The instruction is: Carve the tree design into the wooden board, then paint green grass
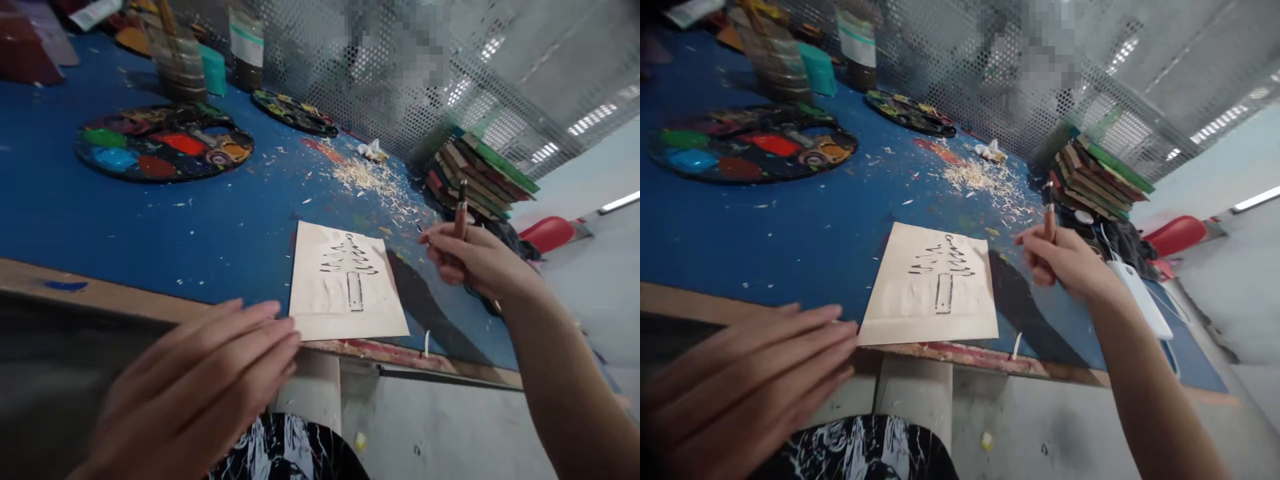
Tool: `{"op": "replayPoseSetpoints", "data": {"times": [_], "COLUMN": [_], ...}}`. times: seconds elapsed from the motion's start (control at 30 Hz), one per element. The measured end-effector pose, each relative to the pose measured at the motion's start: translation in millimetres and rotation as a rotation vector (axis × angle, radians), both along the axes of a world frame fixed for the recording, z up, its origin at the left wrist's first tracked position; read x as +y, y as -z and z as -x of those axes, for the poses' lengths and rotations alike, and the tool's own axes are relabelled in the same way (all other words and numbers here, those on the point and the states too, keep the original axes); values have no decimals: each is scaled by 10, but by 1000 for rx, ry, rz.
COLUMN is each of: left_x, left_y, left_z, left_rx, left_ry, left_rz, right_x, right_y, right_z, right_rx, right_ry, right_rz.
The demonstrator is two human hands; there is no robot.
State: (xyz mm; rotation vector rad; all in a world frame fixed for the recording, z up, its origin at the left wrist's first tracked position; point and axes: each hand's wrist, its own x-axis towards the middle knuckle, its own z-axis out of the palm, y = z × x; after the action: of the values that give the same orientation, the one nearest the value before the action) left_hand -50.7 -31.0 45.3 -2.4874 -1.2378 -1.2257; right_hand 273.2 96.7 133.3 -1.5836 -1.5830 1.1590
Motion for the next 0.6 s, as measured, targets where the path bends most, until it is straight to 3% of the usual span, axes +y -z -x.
{"op": "replayPoseSetpoints", "data": {"times": [0.13,0.23,0.3,0.4,0.47,0.6], "left_x": [296,420,444,441,435,428], "left_y": [112,189,246,303,307,253], "left_z": [183,130,114,136,155,157], "left_rx": [133,195,176,158,138,75], "left_ry": [117,239,281,286,271,306], "left_rz": [-100,-130,-106,-76,-63,-69], "right_x": [-587,-757,-715,-521,-405,-393], "right_y": [-92,12,130,258,273,226], "right_z": [-95,-185,-217,-227,-211,-110], "right_rx": [156,194,287,422,454,420], "right_ry": [-422,-608,-497,-19,205,246], "right_rz": [575,802,678,57,-208,-131]}}
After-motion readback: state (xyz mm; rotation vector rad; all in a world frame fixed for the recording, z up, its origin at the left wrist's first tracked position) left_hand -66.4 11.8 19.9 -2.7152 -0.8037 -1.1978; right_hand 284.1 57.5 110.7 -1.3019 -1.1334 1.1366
